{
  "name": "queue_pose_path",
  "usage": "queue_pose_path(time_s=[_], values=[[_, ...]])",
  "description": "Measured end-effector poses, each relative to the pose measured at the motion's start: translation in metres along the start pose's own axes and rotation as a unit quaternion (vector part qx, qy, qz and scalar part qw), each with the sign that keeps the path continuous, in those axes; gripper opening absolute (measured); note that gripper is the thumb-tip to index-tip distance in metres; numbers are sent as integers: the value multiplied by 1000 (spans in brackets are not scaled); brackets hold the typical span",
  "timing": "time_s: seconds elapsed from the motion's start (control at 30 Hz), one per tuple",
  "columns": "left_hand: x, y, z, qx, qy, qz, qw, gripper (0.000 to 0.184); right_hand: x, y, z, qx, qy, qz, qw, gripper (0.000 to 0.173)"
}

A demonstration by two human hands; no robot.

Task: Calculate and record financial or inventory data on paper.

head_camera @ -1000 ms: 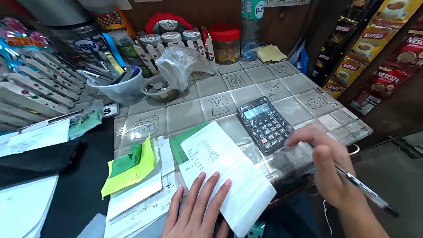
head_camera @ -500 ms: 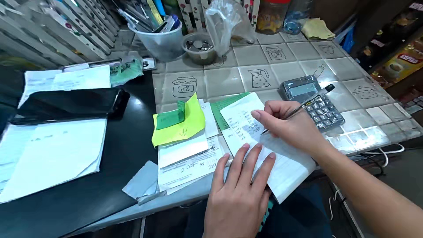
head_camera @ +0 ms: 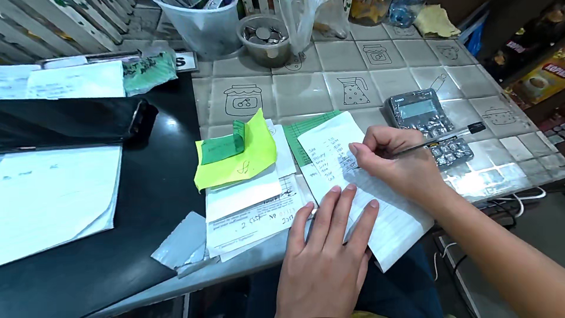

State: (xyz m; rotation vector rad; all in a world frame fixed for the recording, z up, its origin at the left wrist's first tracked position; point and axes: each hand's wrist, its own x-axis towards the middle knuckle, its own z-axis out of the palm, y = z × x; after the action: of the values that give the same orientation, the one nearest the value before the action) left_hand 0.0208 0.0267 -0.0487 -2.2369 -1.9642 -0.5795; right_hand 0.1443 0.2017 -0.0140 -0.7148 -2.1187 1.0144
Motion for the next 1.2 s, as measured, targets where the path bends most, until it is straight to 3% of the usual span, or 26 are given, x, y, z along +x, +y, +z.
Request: queue_pose_path(time_s=[0.77,1.2], values=[[2,0,-5,23,-23,3,999,48,3,-1,-1,6,4,17,1000,29],[1,0,-3,20,-18,3,1000,49,8,-3,-6,35,7,69,997,28]])
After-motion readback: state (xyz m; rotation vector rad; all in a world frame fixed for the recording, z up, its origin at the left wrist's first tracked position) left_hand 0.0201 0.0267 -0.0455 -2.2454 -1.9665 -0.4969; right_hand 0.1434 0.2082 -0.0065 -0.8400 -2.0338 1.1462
